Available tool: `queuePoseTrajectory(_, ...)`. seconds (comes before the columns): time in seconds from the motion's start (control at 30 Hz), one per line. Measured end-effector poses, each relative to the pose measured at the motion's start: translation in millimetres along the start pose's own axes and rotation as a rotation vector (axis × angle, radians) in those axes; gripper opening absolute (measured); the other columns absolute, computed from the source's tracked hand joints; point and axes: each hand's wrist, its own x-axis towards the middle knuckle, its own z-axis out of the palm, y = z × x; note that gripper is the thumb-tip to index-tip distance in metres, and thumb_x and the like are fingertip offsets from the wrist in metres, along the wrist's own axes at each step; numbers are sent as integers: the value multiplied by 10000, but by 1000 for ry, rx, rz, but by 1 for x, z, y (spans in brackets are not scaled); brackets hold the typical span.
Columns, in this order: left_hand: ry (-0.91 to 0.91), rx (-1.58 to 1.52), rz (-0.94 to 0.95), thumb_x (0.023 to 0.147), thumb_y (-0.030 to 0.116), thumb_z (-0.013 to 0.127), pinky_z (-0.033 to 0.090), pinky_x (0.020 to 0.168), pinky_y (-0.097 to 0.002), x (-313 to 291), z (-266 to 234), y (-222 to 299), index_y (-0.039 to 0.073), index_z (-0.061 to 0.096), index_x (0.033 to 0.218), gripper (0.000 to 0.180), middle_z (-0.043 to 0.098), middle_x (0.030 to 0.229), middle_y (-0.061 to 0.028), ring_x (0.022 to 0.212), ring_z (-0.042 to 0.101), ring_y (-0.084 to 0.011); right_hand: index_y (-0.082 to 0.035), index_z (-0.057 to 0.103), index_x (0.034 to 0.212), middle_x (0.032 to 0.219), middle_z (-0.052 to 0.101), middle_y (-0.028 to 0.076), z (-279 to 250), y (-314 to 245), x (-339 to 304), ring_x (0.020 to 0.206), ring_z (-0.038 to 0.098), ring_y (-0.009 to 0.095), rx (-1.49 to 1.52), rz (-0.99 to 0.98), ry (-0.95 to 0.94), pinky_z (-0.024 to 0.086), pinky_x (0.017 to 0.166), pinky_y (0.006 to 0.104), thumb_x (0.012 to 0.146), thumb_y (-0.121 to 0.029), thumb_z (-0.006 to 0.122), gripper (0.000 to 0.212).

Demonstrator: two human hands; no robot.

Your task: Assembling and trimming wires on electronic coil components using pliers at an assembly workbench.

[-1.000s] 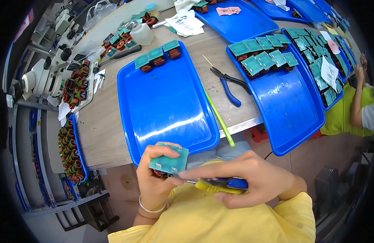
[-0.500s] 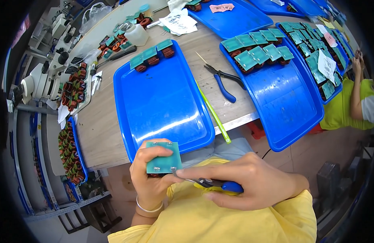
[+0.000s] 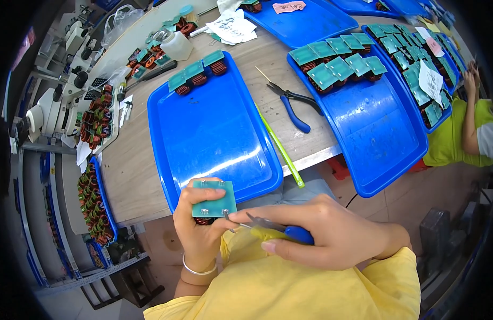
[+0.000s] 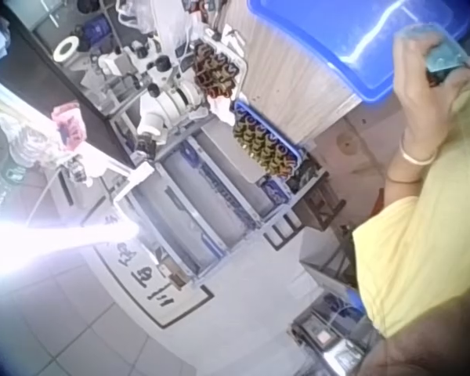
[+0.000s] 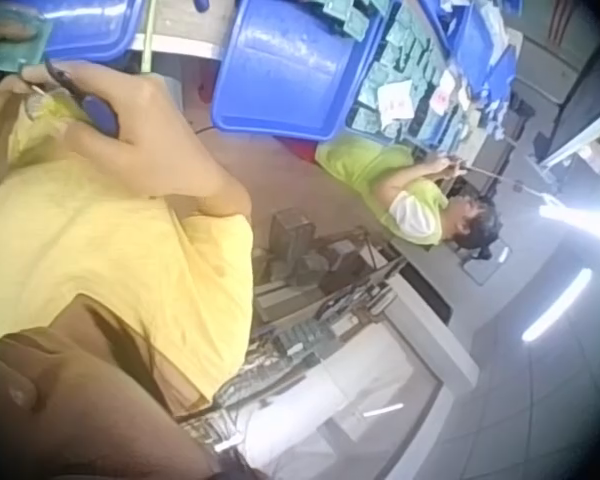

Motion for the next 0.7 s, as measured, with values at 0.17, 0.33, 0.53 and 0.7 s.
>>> queuePoseTrajectory(0.17,15,-72,-61,536,211,810,482,657,-297,-1,4,-5,34,554,885,468,596,867,-137,812,596,-255,-52,541,1182,699,633,53,9,3,-1,460,514,70,-189,-69,155,354,433,211,770,-55,602,417)
queuePoseTrajectory(0.33,-16,-255,-190,562,174,813,469,698,-278,-1,3,-4,39,551,910,457,594,930,-113,817,593,-208,-44,544,1176,721,621,67,4,0,4,469,507,67,-21,-10,98,358,446,218,766,-40,597,414)
queuePoseTrajectory(0.53,-49,-381,-266,546,154,820,463,720,-282,-2,2,-6,38,548,919,477,586,959,-105,851,579,-200,-40,538,1182,740,629,67,-1,-2,1,500,508,67,57,17,17,370,476,209,780,-72,611,410)
queuePoseTrajectory(0.7,-50,-258,-186,531,175,821,465,714,-296,1,4,-4,38,552,907,482,592,936,-110,861,580,-228,-74,532,1198,749,634,65,-3,3,-3,488,513,77,52,-10,49,376,475,206,786,-92,612,420)
